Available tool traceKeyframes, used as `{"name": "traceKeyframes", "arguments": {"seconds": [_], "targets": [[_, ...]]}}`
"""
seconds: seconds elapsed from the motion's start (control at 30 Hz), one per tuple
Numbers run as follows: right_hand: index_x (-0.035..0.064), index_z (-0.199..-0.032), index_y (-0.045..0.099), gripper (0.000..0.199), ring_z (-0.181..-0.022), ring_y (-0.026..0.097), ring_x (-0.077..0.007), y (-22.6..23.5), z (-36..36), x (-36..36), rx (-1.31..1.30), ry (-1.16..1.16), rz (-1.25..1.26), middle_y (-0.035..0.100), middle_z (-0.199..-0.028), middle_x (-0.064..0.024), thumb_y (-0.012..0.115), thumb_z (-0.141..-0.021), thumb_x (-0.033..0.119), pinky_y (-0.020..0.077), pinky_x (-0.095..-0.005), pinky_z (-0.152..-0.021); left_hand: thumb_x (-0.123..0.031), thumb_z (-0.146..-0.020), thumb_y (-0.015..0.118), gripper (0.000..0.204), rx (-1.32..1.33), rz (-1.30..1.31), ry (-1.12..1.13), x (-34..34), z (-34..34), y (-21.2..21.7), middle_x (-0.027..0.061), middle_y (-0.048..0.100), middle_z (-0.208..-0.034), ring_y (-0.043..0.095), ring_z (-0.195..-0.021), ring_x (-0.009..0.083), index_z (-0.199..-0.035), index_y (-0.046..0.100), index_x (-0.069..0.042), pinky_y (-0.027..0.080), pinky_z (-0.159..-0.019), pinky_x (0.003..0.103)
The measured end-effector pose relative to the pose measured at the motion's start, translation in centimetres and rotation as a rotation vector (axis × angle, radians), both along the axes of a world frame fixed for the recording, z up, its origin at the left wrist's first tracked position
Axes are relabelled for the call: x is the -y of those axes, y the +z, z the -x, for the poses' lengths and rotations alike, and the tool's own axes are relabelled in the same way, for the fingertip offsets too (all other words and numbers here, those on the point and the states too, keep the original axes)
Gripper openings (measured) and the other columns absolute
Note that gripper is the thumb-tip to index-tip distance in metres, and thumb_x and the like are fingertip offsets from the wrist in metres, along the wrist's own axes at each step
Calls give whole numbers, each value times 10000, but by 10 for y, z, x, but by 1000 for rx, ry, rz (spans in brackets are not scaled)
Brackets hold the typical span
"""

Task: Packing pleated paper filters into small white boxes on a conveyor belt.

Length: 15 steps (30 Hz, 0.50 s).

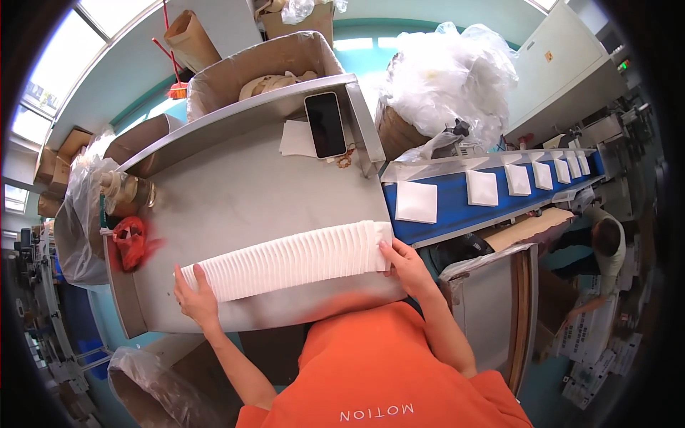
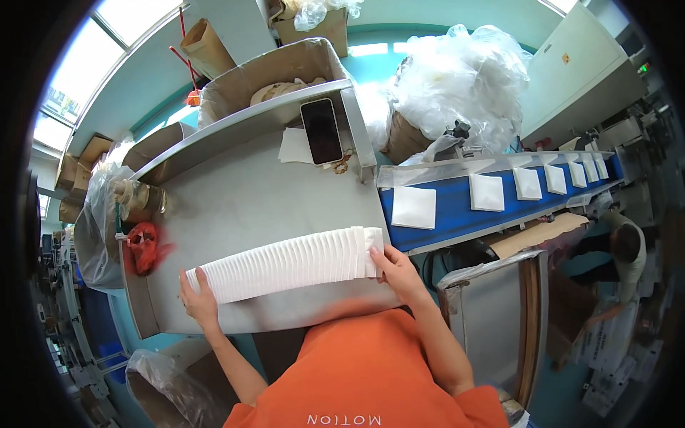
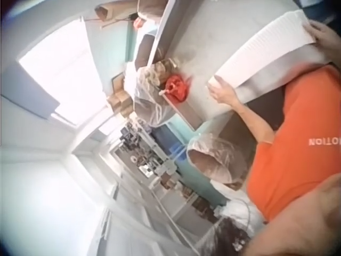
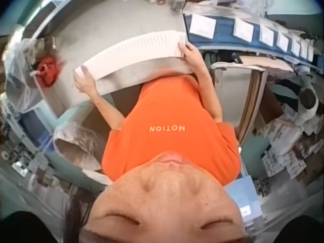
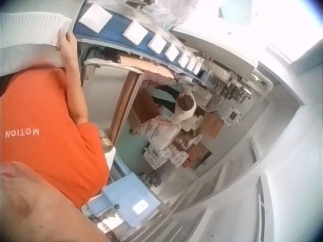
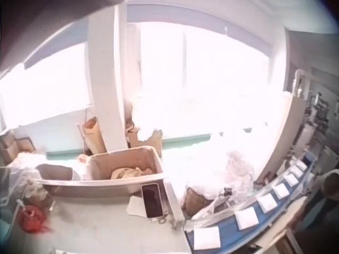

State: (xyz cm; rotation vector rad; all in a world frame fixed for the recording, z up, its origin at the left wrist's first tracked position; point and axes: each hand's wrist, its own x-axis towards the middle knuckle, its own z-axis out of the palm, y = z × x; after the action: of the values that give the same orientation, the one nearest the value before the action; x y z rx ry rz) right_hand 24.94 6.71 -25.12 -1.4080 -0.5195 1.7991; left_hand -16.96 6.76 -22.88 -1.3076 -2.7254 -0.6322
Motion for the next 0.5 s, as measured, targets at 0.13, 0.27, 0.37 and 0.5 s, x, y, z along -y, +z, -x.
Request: {"name": "traceKeyframes", "arguments": {"seconds": [0.13, 0.27, 0.37, 0.5], "targets": [[9, -1140, 581, 270, -804, 631, -121, 5, -10, 2, 1, -206, 0, 648, -966, -50, 606, -959, 207, 523, -221, -707, -497, -942, 526, 576, -21, 10, -8, -1, -2, -2, 194, 530, -1304, 504, -1208, 387, -1394, 466, -146, 401, -999, 492], [-6, -1163, 556, 384, -812, 582, -85, 2, -1, -10, 248, -99, -90, 631, -955, -47, 610, -962, 316, 489, -210, -703, -500, -941, 523, 579, -4, 16, -7, -2, -8, 0, 196, 529, -1302, 507, -1201, 391, -1393, 467, -143, 398, -1001, 494], [13, -1134, 585, 374, -788, 546, -67, 18, 18, -7, 386, 43, -240, 626, -907, -23, 619, -956, 340, 466, -231, -693, -493, -944, 523, 571, 6, -2, -19, -1, -8, 2, 197, 533, -1298, 513, -1192, 394, -1389, 471, -140, 402, -998, 494], [36, -1166, 595, 288, -808, 622, -106, -3, -12, 4, -47, 10, 79, 649, -967, -40, 605, -962, 239, 476, -231, -666, -481, -946, 526, 560, -27, 15, 3, -2, -10, 1, 198, 539, -1291, 519, -1183, 397, -1384, 477, -136, 411, -990, 490]]}}
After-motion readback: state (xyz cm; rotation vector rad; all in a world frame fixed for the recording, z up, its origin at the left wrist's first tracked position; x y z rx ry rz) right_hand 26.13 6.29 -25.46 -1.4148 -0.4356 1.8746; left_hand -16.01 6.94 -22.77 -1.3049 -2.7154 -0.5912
